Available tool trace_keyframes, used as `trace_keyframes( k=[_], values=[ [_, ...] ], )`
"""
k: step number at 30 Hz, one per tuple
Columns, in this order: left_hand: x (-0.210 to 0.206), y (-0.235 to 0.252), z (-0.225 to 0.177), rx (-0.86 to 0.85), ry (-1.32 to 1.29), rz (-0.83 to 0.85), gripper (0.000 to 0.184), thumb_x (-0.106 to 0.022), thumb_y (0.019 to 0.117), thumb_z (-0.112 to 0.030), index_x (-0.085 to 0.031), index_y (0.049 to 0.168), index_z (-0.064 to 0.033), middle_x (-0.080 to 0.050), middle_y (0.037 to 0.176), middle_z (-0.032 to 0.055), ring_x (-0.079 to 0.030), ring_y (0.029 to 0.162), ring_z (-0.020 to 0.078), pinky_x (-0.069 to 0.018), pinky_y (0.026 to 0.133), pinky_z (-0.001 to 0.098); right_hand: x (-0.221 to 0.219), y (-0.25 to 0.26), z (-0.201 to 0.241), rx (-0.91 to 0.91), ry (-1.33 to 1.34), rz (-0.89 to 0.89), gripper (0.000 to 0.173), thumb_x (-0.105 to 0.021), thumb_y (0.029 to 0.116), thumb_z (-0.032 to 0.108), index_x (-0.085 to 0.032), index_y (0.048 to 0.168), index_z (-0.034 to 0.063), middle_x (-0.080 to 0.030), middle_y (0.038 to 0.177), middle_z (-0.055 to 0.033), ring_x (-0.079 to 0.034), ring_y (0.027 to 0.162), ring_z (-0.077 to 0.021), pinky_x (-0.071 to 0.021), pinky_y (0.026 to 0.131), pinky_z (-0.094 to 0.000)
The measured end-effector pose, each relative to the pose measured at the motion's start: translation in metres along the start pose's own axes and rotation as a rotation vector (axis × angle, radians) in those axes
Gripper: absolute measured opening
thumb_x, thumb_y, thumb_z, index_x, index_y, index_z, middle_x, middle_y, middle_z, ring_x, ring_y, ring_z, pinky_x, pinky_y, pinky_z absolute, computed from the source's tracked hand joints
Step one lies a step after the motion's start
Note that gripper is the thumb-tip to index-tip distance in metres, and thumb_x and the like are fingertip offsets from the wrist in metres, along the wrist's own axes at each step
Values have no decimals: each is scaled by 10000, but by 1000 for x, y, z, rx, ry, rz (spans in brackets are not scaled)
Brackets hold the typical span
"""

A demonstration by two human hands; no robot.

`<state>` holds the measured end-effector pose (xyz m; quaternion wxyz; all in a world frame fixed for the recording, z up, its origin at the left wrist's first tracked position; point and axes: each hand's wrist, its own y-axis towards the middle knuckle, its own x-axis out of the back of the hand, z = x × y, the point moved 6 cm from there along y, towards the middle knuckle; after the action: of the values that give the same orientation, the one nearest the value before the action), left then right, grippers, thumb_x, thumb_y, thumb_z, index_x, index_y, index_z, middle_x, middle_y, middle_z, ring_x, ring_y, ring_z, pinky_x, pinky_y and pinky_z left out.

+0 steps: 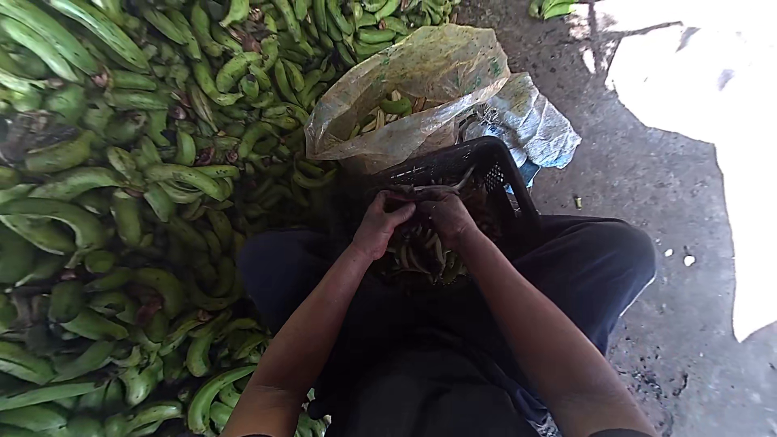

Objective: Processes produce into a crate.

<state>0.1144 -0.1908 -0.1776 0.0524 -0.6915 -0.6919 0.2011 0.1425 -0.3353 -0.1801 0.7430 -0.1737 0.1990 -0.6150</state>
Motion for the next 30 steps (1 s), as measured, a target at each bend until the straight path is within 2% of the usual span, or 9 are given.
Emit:
trace_keyframes(
  k=[3,7,12,18,21,22,24,27,30],
  values=[
    [5,0,6,-34,239,2,449,-700,889,55,-504,1291,0,-628,1227,153,-642,1109,206,-558,952,374,-5,-5,-5,49,-231,106,222,-669,967,104,-672,1160,-5,-698,1001,-123,-658,819,-165,-562,737,-353],
    [14,1,10,25,589,-42,430,-722,848,49,-592,1254,-9,-666,1187,167,-663,1082,239,-560,936,436,-7,-4,-22,-2,-343,135,267,-755,921,215,-702,1085,11,-712,987,-137,-680,893,-224,-559,835,-458],
    [59,12,20,160,836,-354,362,-748,882,-170,-636,1193,-23,-677,1093,224,-652,1040,386,-507,893,618,-15,-10,-47,33,321,-30,98,-660,978,70,-633,1050,10,-666,880,-76,-637,747,-144,-566,681,-312],
    [54,2,48,455,1147,-163,390,-722,903,-385,-699,1024,-15,-692,1021,238,-670,992,423,-505,828,676,-25,1,-84,39,622,-32,70,-541,1063,139,-573,1083,80,-640,928,-57,-635,812,-163,-567,733,-357],
    [50,-2,68,581,857,-146,303,-664,960,-310,-647,963,-7,-616,833,128,-589,711,233,-515,647,443,-21,-2,-83,110,506,21,81,-522,1074,152,-553,1083,77,-642,928,-64,-653,831,-177,-589,774,-404],
    [50,-4,72,595,686,-182,241,-609,986,-282,-594,885,-63,-518,690,40,-482,540,138,-441,498,311,-19,-4,-80,164,354,38,84,-532,1067,148,-554,1059,67,-625,887,-49,-632,776,-150,-575,725,-364],
    [47,-6,78,647,253,-230,287,-484,1050,-273,-487,796,-139,-381,575,-36,-342,425,83,-336,406,232,-19,-9,-76,281,-54,73,158,-617,1026,164,-626,1070,12,-640,834,-79,-621,677,-154,-565,645,-356],
    [38,-7,61,629,-223,-319,326,-404,1061,-325,-516,812,-149,-502,621,-11,-460,474,90,-444,462,239,-33,-13,-69,368,-345,111,230,-674,1003,192,-674,1148,14,-708,945,-112,-670,819,-170,-569,804,-400],
    [39,-8,49,445,-497,-469,223,-432,1051,-245,-571,979,-85,-619,775,77,-610,614,168,-552,569,321,-38,-16,-52,454,-406,96,235,-661,1012,219,-682,1118,11,-712,971,-134,-682,882,-208,-558,851,-435]
  ],
)
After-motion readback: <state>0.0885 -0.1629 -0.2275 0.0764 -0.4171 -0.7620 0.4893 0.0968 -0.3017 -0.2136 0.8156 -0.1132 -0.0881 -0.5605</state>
